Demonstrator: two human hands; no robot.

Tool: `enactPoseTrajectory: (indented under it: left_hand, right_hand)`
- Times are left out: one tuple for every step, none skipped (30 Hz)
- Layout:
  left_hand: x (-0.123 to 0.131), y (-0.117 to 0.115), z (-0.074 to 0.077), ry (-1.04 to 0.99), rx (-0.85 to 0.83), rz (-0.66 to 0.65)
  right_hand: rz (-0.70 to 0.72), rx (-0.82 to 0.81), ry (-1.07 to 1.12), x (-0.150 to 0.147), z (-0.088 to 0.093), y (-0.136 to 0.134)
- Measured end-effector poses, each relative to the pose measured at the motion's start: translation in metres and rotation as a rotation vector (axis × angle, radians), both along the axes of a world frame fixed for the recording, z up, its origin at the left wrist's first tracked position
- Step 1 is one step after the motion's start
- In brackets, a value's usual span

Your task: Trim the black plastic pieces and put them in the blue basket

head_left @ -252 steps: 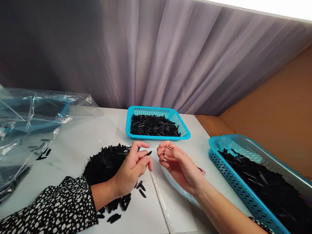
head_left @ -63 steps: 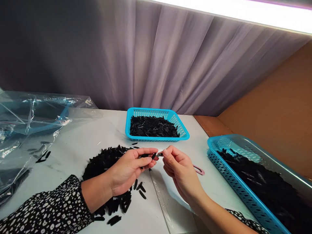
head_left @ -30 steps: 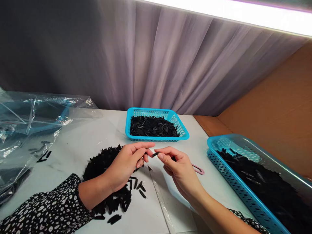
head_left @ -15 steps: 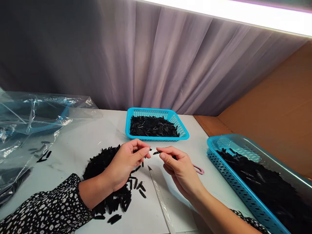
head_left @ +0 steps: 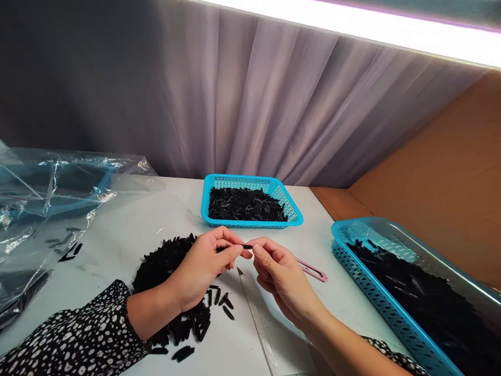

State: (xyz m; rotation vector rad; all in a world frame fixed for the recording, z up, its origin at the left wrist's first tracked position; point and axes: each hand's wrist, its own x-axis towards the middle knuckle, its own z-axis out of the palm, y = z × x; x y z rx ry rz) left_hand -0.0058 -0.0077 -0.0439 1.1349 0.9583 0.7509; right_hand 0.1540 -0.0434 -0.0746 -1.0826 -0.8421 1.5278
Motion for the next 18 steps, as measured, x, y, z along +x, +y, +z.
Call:
enactPoseTrajectory:
  left_hand:
    - [0.0000,-0.0003,-0.0002,0.000,0.004,-0.012]
    - [-0.0001,-0.0005,-0.0003,0.001,0.005,-0.026]
    - [-0.0001,-0.0006,-0.0005,0.002,0.005,-0.040]
    - [-0.0001,-0.0007,-0.0006,0.002,0.002,-0.051]
    - [-0.0001,-0.0007,-0.0007,0.002,-0.003,-0.057]
    - [-0.0001,-0.0007,-0.0007,0.001,-0.009,-0.060]
    - [-0.0001,-0.0006,-0.0006,0.000,-0.014,-0.059]
    - [0.0000,-0.0006,-0.0005,-0.001,-0.018,-0.057]
    - [0.0001,-0.0006,-0.0003,-0.002,-0.021,-0.054]
    - [0.0003,-0.0007,0.0000,-0.004,-0.023,-0.052]
    - [0.0006,-0.0009,0.0002,-0.007,-0.026,-0.052]
    - [0.0010,-0.0011,0.0003,-0.011,-0.030,-0.054]
    - [0.0014,-0.0014,0.0004,-0.014,-0.029,-0.056]
    - [0.0018,-0.0016,0.0003,-0.015,-0.027,-0.057]
    - [0.0022,-0.0018,0.0001,-0.011,-0.008,-0.054]
    - [0.0025,-0.0018,-0.0004,-0.010,0.012,-0.049]
    - [0.0026,-0.0016,-0.0011,-0.013,0.028,-0.038]
    - [0.0026,-0.0013,-0.0022,-0.021,0.037,-0.026]
  right_hand:
    - [-0.002,0.013,-0.025,0.0000,-0.0001,-0.0001]
    - [-0.003,0.020,-0.043,0.0002,-0.0001,-0.0001]
    - [-0.006,0.023,-0.051,0.0006,0.0000,0.0000]
    - [-0.009,0.019,-0.047,0.0012,0.0001,0.0001]
    - [-0.012,0.012,-0.035,0.0018,0.0004,0.0003]
    - [-0.014,0.004,-0.016,0.0024,0.0006,0.0005]
    - [-0.016,-0.004,0.003,0.0028,0.0009,0.0007]
    - [-0.017,-0.007,0.019,0.0032,0.0011,0.0010]
    - [-0.018,-0.007,0.030,0.0033,0.0013,0.0011]
    - [-0.017,-0.004,0.037,0.0032,0.0013,0.0012]
    - [-0.015,0.000,0.040,0.0029,0.0012,0.0010]
    - [-0.013,0.005,0.041,0.0024,0.0010,0.0005]
    - [-0.013,0.008,0.041,0.0018,0.0008,-0.0004]
    - [-0.015,0.012,0.039,0.0011,0.0005,-0.0016]
    - [-0.017,0.015,0.034,0.0006,0.0002,-0.0029]
    - [-0.016,0.019,0.022,0.0004,-0.0001,-0.0040]
    - [-0.008,0.022,0.001,0.0008,-0.0002,-0.0044]
    - [0.008,0.031,-0.038,0.0018,-0.0002,-0.0034]
